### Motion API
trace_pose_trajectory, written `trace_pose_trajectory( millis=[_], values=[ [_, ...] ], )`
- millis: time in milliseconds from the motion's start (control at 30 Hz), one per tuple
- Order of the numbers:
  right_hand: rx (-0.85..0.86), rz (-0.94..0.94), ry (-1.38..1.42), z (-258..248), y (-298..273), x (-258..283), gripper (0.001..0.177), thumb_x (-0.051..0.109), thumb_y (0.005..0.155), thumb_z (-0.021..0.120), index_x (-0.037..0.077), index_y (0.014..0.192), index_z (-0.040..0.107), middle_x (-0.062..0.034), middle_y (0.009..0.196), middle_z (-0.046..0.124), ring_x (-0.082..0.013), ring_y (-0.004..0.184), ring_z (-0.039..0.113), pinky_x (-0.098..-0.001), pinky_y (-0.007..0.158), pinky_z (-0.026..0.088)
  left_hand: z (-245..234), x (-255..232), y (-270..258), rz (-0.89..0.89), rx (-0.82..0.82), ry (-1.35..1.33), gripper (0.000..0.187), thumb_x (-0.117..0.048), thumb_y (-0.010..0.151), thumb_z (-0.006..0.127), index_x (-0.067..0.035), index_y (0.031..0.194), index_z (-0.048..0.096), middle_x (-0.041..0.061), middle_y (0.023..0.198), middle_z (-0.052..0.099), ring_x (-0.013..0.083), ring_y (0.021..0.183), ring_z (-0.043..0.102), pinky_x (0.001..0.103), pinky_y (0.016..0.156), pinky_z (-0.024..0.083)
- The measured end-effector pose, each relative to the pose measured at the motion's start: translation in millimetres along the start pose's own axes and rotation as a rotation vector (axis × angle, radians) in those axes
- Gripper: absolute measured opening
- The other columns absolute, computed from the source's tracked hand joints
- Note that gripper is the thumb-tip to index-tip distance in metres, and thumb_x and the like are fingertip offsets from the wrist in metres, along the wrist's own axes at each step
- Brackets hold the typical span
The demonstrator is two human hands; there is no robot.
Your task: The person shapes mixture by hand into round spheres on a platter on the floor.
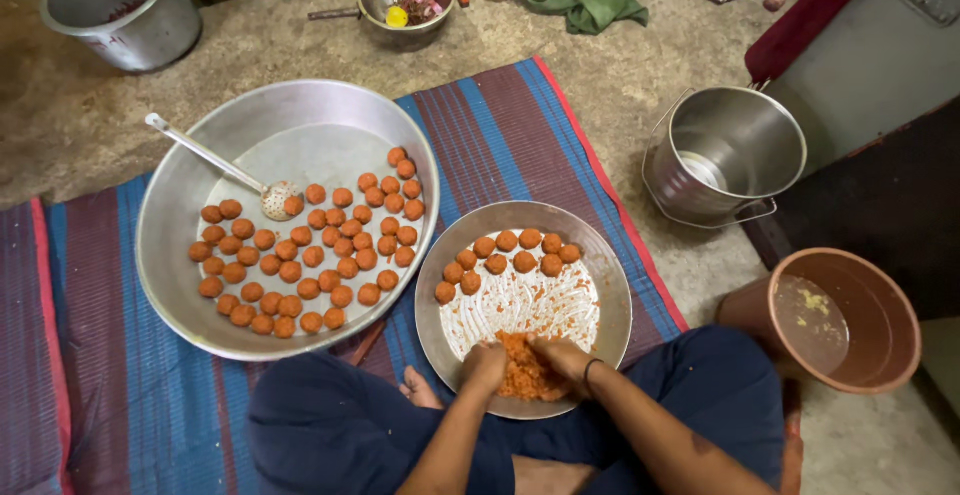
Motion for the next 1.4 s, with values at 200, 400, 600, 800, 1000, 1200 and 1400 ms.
trace_pose_trajectory(
  millis=[200, 400, 600, 800, 1000, 1200, 1400],
  values=[
    [0.266, -0.105, 0.51, 28, -22, 1, 0.046, 0.046, 0.098, 0.05, 0.012, 0.126, 0.063, -0.0096, 0.114, 0.075, -0.0244, 0.098, 0.074, -0.0436, 0.078, 0.062, 10, -5, -11, -0.221, 0.382, -0.905, 0.044, -0.036, 0.1, 0.046, -0.005, 0.126, 0.064, 0.017, 0.115, 0.072, 0.0314, 0.098, 0.073, 0.051, 0.083, 0.058],
    [0.194, -0.34, 0.535, -26, 15, -13, 0.033, 0.018, 0.099, 0.061, -0.003, 0.125, 0.064, -0.0183, 0.104, 0.073, -0.0281, 0.089, 0.075, -0.0398, 0.077, 0.065, -50, -38, -24, -0.211, 0.608, -0.796, 0.04, -0.03, 0.106, 0.045, 0.002, 0.125, 0.059, 0.021, 0.119, 0.071, 0.0358, 0.101, 0.076, 0.046, 0.086, 0.066],
    [-0.377, -0.533, -0.003, -51, 35, 15, 0.032, 0.017, 0.094, 0.063, 0.006, 0.124, 0.065, -0.0114, 0.094, 0.074, -0.0201, 0.074, 0.073, -0.0355, 0.063, 0.056, -58, -59, -25, 0.688, -0.42, -0.298, 0.034, -0.03, 0.092, 0.065, -0.001, 0.104, 0.078, 0.019, 0.104, 0.074, 0.0318, 0.099, 0.069, 0.046, 0.084, 0.056],
    [-0.256, -0.584, 0.071, -4, 35, 31, 0.035, 0.029, 0.099, 0.063, 0.0, 0.114, 0.075, -0.0138, 0.094, 0.079, -0.0183, 0.077, 0.07, -0.03, 0.071, 0.057, 28, -56, -7, 0.389, -0.03, -0.731, 0.039, -0.028, 0.114, 0.059, 0.004, 0.099, 0.075, 0.026, 0.086, 0.065, 0.0288, 0.071, 0.05, 0.044, 0.067, 0.047],
    [-0.501, -0.666, 0.02, -2, 19, 24, 0.025, 0.022, 0.098, 0.059, 0.001, 0.105, 0.071, -0.0119, 0.086, 0.074, -0.019, 0.075, 0.068, -0.0333, 0.069, 0.053, 31, -85, -46, 0.007, 0.303, -1.418, 0.026, -0.015, 0.099, 0.057, -0.012, 0.124, 0.064, 0.005, 0.108, 0.071, 0.0151, 0.096, 0.069, 0.028, 0.084, 0.058],
    [-0.138, -0.585, 0.67, -18, -9, 61, 0.016, 0.018, 0.092, 0.063, 0.005, 0.095, 0.072, -0.0037, 0.081, 0.07, -0.0145, 0.068, 0.066, -0.0311, 0.06, 0.056, 9, -97, -55, 0.092, 0.255, -1.228, 0.022, -0.018, 0.099, 0.057, -0.009, 0.117, 0.067, 0.008, 0.097, 0.07, 0.023, 0.084, 0.066, 0.041, 0.077, 0.056],
    [-0.312, -0.649, 0.568, -25, -90, 87, 0.029, 0.034, 0.084, 0.081, 0.007, 0.079, 0.07, 0.0016, 0.066, 0.063, -0.0114, 0.048, 0.053, -0.0316, 0.041, 0.041, -40, -117, -96, -0.086, 0.668, -1.503, 0.046, -0.04, 0.099, 0.051, -0.005, 0.122, 0.069, 0.013, 0.115, 0.077, 0.0305, 0.104, 0.073, 0.047, 0.092, 0.059]
  ],
)
Point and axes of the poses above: each hand's wrist, its own y-axis towards the middle knuckle, its own z-axis out of the palm, x = y × z, the point moved 4 cm from there along y, towards the middle knuckle
